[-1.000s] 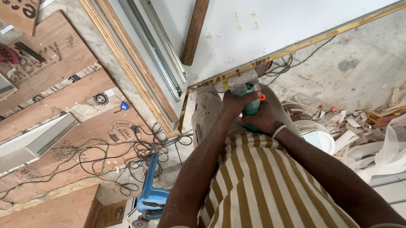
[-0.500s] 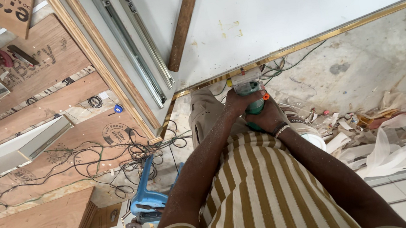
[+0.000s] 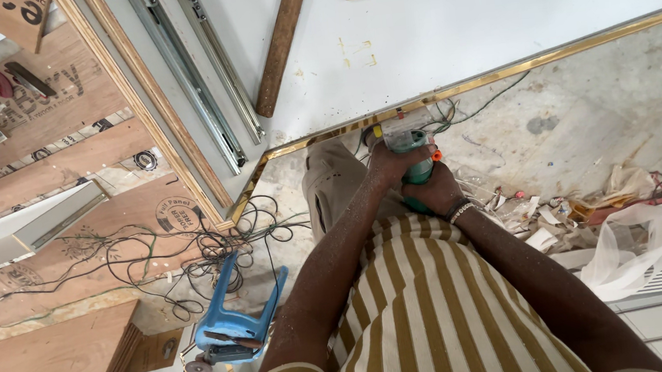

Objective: The person uses a handheld electric grinder to smooth the edge of a wooden frame attached to a white panel. They move the tool along the edge, generating sawdust, and occasionally pause to wipe the surface with their hand.

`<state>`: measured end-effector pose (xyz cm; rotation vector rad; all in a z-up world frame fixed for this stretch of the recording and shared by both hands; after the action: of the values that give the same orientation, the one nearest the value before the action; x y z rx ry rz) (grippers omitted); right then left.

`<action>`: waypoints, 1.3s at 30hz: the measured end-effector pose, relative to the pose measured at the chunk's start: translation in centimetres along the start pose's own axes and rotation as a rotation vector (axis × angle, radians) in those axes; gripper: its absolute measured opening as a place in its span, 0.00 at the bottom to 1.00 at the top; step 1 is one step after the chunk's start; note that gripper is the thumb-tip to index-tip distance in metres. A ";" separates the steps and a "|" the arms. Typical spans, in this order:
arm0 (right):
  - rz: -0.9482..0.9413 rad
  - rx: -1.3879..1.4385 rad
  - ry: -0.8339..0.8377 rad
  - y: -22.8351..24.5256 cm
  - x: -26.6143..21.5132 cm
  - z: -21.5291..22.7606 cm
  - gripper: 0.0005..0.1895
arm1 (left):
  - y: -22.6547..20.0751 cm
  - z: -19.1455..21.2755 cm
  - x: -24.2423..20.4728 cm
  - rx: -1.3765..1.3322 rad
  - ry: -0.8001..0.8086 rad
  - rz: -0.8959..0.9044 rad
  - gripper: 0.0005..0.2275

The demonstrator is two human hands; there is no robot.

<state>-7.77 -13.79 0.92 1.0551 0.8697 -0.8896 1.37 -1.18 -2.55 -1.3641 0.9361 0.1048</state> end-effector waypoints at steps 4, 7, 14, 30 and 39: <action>0.023 -0.041 -0.010 -0.7 0.3 0.8 0.25 | 0.1 -1.4 0.5 -0.032 -0.036 0.036 0.27; 0.029 -0.037 -0.019 -0.9 0.5 1.8 0.26 | 0.2 -2.3 0.8 -0.031 -0.015 0.007 0.29; 0.028 -0.020 -0.017 -1.8 0.7 3.7 0.26 | -0.1 -4.1 1.7 0.005 -0.004 -0.010 0.29; 0.073 0.025 -0.026 -3.0 0.9 6.4 0.25 | -0.1 -7.1 2.9 -0.039 0.001 0.026 0.30; 0.006 0.020 -0.024 -2.4 0.3 7.0 0.24 | 0.1 -7.6 3.3 -0.039 0.033 0.044 0.30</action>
<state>-8.74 -21.13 1.67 1.0622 0.8388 -0.9059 -0.37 -9.12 -4.00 -1.3854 0.9960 0.1348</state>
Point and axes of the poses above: each hand's wrist, its own x-axis towards the middle knuckle, its own z-axis out of the back of the hand, y = z × x, the point moved 1 cm from there along x, towards the middle knuckle, and after that the axes turned 12 degrees about -z, right-handed, at the moved point
